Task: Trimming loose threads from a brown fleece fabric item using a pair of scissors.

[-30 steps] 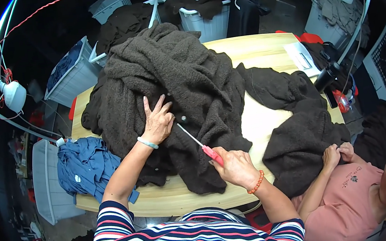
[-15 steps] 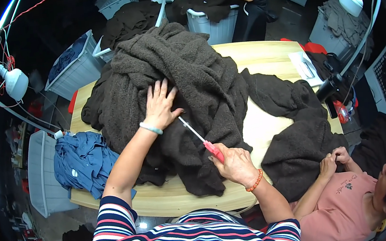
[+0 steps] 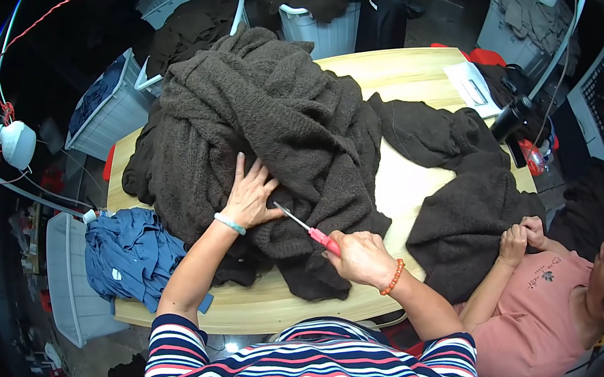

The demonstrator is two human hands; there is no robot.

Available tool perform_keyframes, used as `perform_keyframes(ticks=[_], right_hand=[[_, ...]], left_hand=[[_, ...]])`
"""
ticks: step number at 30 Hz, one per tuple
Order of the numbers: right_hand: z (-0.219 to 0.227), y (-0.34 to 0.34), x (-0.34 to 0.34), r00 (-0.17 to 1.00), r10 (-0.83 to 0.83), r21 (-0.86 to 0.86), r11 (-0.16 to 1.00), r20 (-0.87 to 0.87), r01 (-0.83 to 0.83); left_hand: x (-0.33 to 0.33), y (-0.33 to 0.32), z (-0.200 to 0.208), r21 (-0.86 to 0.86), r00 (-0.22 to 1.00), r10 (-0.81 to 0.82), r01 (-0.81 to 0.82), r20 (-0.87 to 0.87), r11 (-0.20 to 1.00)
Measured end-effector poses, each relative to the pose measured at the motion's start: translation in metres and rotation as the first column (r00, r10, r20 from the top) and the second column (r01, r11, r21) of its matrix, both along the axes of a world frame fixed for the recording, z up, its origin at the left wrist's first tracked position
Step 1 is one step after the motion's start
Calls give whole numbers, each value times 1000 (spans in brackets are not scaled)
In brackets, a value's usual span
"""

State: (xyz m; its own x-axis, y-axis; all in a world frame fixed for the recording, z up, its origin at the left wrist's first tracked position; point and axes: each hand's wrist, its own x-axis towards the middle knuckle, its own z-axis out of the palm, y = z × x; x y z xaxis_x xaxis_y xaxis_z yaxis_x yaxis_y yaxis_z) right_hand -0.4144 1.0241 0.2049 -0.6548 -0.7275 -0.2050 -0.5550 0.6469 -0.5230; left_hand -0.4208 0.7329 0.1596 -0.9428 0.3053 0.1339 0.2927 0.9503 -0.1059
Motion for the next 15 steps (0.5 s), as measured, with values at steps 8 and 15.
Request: perform_keyframes(ticks=[8, 15], right_hand=[[-3, 5, -5, 984, -100, -322, 945, -146, 48], [0, -8, -16, 981, -159, -297, 948, -115, 119]], left_hand=[[-38, -21, 42, 397, 817, 389, -217, -426, 892], [-80, -61, 55, 317, 952, 299, -265, -64, 911]])
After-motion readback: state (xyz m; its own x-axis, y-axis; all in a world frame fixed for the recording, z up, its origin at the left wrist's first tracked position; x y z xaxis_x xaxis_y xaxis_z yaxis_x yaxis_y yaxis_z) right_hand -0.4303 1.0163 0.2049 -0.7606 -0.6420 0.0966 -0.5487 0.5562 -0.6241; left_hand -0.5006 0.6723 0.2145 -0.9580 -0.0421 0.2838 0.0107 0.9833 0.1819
